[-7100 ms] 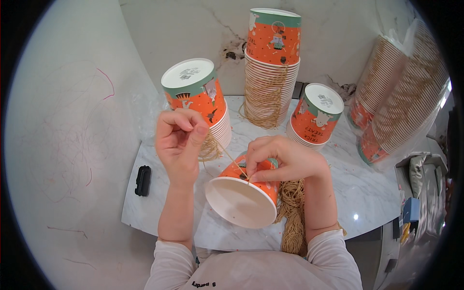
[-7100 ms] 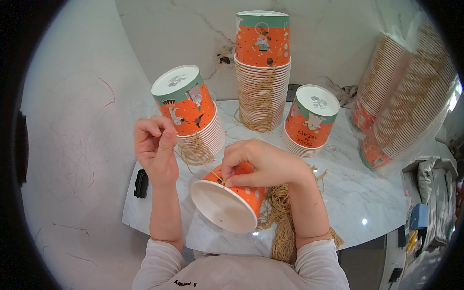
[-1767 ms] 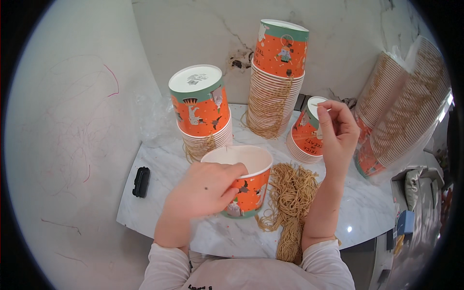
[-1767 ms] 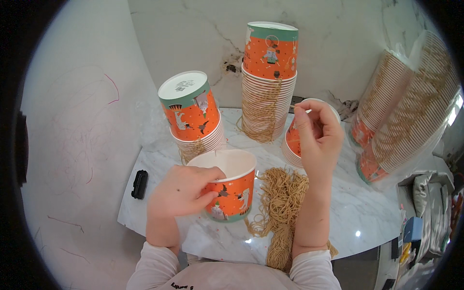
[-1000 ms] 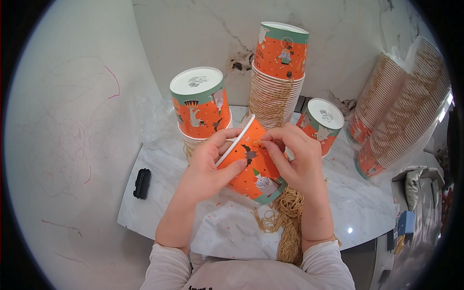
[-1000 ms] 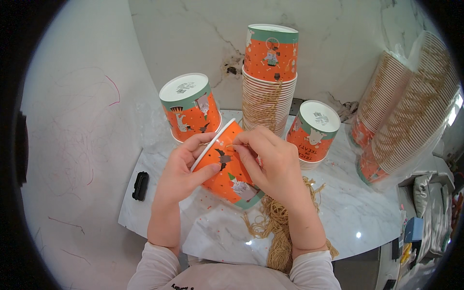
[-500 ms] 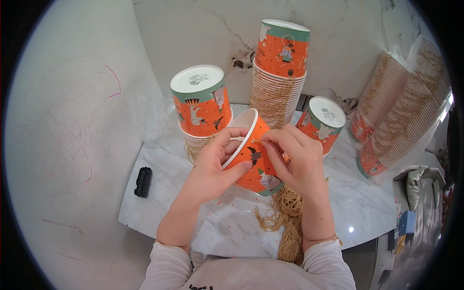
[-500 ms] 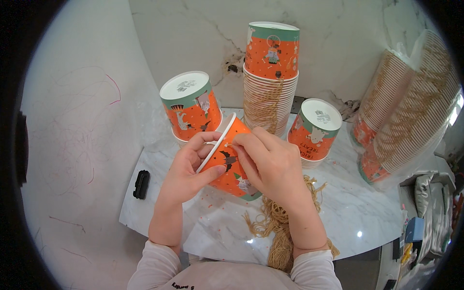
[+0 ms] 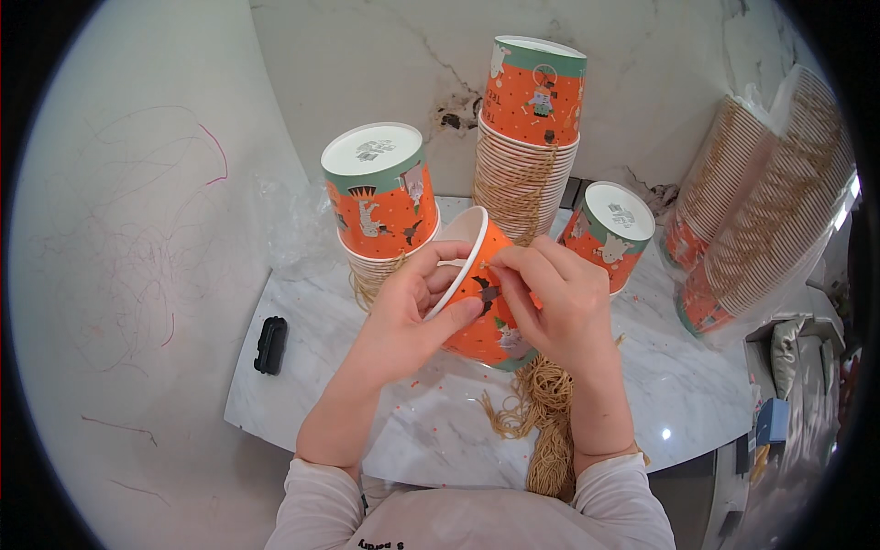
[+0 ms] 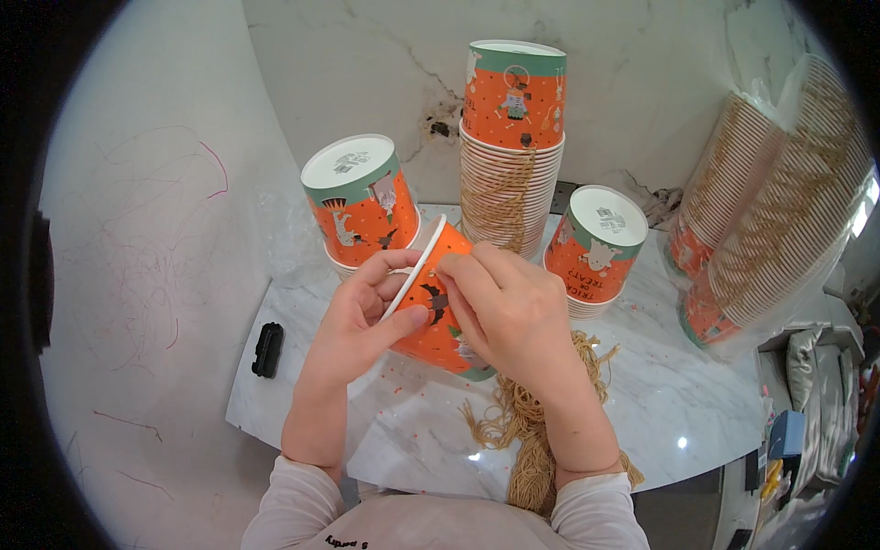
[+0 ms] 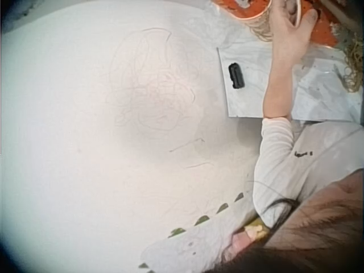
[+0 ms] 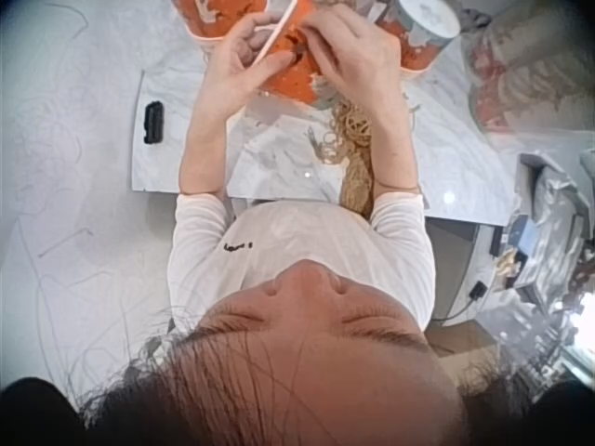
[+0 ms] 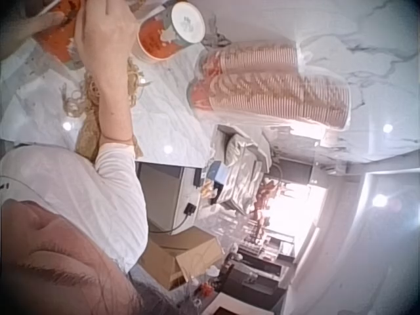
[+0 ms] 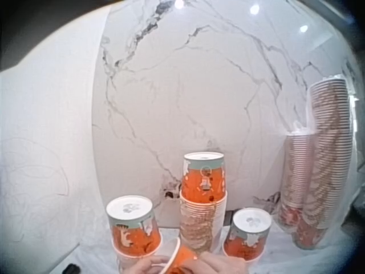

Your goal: Thread a decorative gold string through the pre-punched holes of festive orange paper buckets.

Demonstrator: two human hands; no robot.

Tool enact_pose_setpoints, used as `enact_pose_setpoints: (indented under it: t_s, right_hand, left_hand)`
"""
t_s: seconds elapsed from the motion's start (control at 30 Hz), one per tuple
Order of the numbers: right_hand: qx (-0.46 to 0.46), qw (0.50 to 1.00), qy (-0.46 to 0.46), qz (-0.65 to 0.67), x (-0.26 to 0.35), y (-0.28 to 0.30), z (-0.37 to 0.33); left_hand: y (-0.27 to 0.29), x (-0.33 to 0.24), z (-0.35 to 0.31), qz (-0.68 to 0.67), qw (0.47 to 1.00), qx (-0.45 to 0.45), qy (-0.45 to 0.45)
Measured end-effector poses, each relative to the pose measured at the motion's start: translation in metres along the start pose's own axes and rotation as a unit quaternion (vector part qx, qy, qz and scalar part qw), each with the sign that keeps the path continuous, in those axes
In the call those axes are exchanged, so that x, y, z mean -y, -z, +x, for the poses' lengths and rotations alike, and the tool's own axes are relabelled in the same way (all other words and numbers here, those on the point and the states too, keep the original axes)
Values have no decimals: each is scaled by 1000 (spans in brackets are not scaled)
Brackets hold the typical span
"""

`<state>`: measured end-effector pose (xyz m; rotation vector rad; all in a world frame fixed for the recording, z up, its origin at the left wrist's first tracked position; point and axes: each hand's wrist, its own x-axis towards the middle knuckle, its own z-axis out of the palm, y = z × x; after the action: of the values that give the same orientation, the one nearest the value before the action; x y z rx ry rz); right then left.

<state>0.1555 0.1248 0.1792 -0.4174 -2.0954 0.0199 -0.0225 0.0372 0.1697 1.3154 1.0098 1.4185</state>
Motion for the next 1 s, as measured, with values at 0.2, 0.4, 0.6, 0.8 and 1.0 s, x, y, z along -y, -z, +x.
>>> enact_pose_setpoints:
  t_s: [0.2, 0.4, 0.6, 0.8, 1.0]
  right_hand:
    - [-7, 1000, 15, -14, 1, -1, -1]
    - [4, 1000, 19, -19, 3, -2, -1]
    - [32, 999, 12, 3, 5, -6, 0]
    - [116, 993, -18, 1, -14, -6, -5]
    - [158, 986, -47, -14, -16, -10, -7]
  left_hand:
    - [20, 6, 7, -233, 969, 35, 73]
    - [13, 14, 10, -149, 988, -20, 43]
    - [12, 16, 10, 26, 997, -72, 3]
    - [0, 3, 6, 369, 918, -120, -76]
    - [6, 8, 6, 419, 898, -64, -114]
